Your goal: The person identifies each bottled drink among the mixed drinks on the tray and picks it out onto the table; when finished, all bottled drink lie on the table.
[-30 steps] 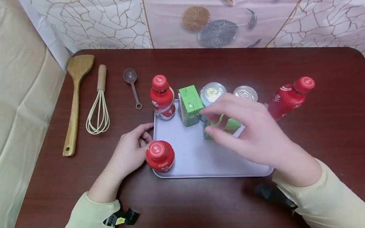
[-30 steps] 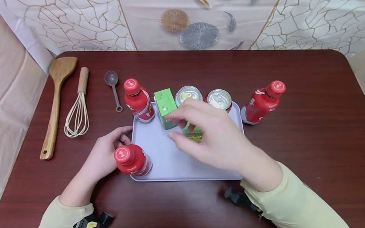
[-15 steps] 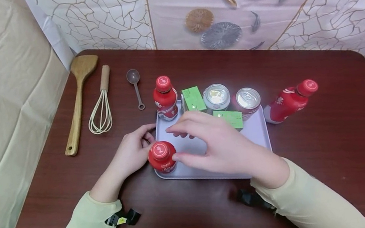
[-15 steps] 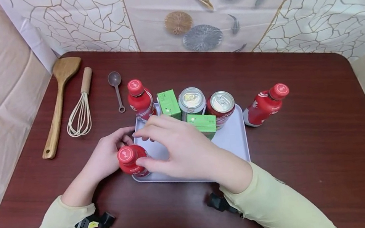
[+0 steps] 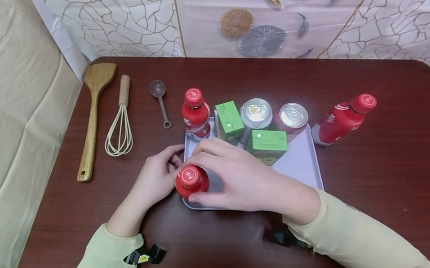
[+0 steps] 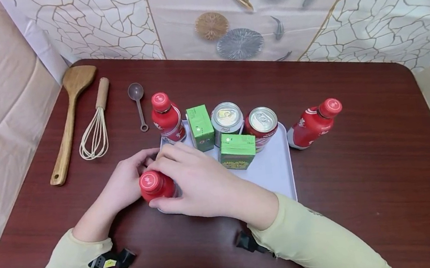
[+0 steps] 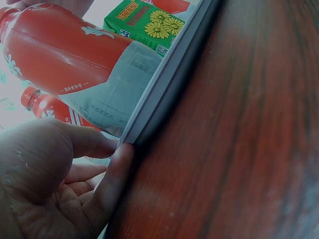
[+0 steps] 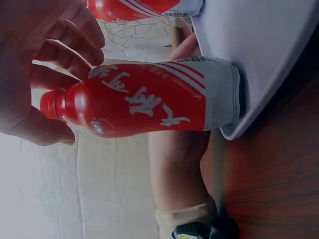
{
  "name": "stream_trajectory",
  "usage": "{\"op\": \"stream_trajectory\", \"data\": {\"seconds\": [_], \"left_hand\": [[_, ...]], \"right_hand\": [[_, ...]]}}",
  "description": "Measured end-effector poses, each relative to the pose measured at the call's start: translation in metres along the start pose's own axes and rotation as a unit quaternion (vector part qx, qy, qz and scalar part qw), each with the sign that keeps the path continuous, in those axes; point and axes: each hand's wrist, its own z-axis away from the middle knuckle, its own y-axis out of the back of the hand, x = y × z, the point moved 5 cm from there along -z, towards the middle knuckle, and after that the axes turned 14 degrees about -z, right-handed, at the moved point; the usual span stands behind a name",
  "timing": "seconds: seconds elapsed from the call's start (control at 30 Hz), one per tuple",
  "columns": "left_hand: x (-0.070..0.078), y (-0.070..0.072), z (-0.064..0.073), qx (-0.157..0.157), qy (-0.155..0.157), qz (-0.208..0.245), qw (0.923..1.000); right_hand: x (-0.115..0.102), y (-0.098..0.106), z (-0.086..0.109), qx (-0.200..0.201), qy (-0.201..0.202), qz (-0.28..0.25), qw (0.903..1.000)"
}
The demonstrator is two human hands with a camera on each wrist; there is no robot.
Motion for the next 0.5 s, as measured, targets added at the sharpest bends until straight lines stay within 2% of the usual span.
{"op": "stream_trajectory", "data": {"seconds": [0.37,0.5], "left_hand": [[-0.0008,-0.0011,0.0015,-0.005,0.006,0.004,1.0],[-0.0008,-0.0036,0.0011,-0.018,0.014,0.049,0.9985]], "right_hand": [[0.004,-0.0045,-0.0007,0.017,-0.004,0.017,0.9997],[0.0041,0.0011,0.0017,0.019,-0.006,0.022,0.9996]]}}
